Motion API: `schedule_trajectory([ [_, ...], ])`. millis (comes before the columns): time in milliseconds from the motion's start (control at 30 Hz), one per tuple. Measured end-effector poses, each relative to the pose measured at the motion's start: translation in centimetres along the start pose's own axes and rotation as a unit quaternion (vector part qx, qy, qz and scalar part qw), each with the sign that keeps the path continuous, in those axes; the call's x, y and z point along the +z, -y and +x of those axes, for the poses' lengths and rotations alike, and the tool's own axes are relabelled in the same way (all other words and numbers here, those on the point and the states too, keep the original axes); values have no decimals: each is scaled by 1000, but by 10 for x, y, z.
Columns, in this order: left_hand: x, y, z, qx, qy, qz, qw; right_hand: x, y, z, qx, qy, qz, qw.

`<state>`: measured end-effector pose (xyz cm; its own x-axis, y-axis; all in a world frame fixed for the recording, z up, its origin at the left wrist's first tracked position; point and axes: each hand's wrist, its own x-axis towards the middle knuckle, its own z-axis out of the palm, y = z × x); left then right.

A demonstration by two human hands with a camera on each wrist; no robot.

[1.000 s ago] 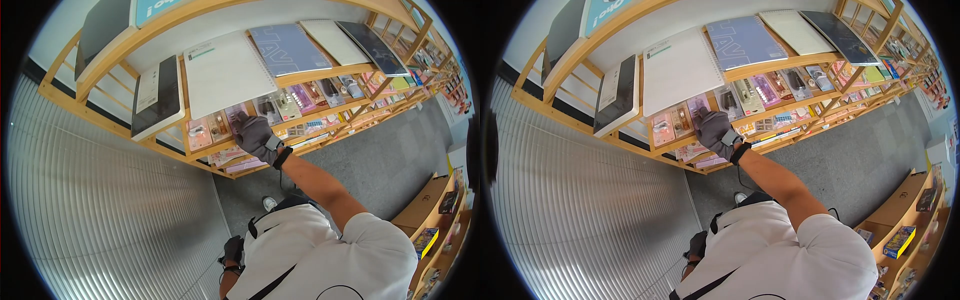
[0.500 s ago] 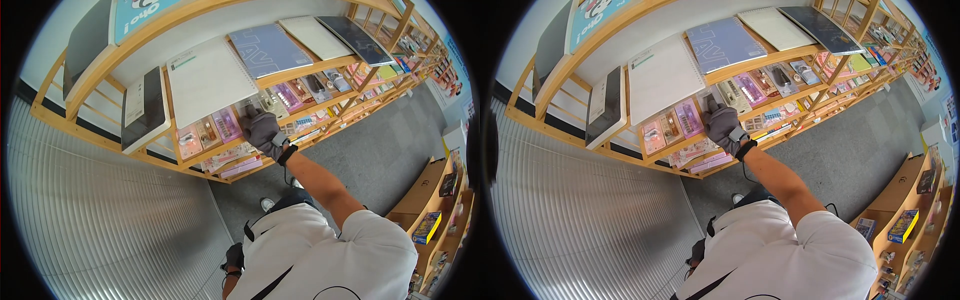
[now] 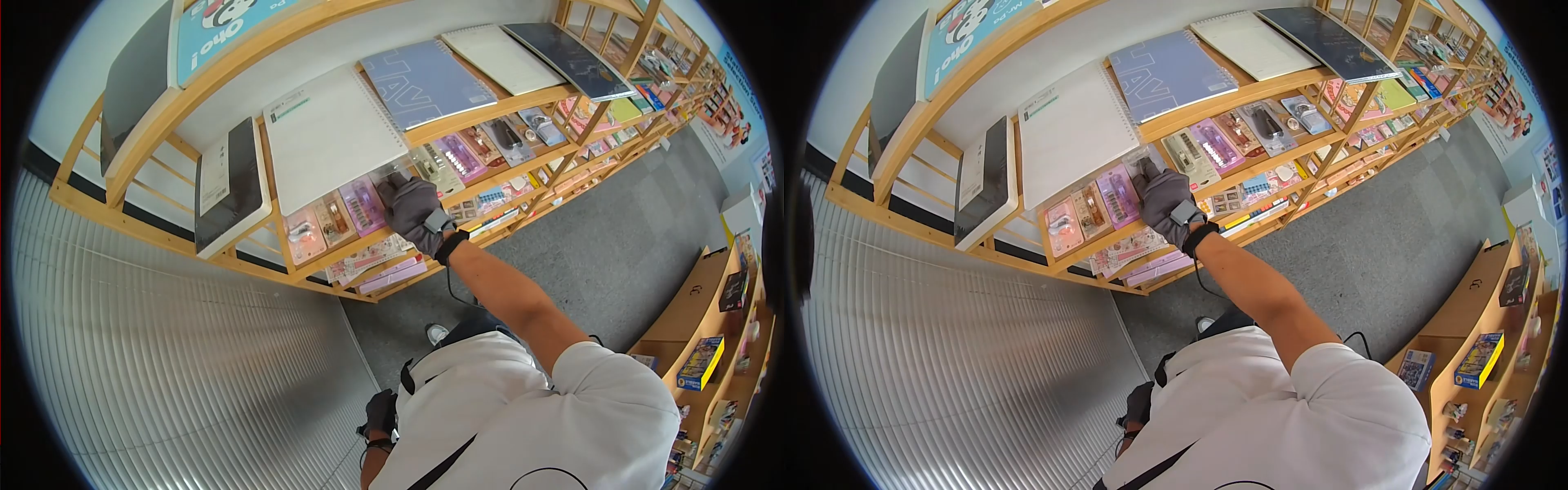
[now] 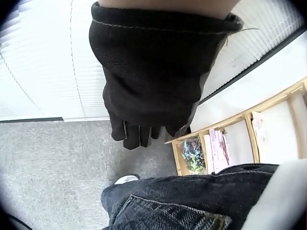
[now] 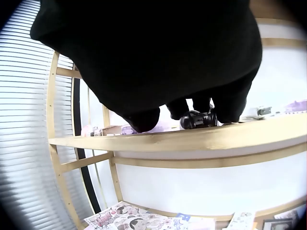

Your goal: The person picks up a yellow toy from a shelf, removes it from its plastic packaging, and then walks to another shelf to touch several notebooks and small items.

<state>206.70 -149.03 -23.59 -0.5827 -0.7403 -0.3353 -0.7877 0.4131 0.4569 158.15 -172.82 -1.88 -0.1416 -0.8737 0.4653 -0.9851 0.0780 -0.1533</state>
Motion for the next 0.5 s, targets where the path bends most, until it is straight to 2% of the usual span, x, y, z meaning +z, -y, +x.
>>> schedule_trajectory([
  [133, 3, 2, 0, -13, 9, -4, 1000, 18, -6, 10, 14, -2, -21, 1000],
  [167, 4, 1, 1, -13, 6, -5, 1000, 19, -9, 15, 18, 19, -41, 999],
  [267, 6, 2, 1, -65, 93, 13, 993, 15, -5, 27, 25, 59, -78, 995],
  [367, 17, 7, -6, -65, 67, 3, 996, -5, 4, 36, 54, 141, -111, 982],
  [500, 3, -16, -11, -72, 60, -2, 996, 8, 0, 33, 54, 96, -83, 990],
])
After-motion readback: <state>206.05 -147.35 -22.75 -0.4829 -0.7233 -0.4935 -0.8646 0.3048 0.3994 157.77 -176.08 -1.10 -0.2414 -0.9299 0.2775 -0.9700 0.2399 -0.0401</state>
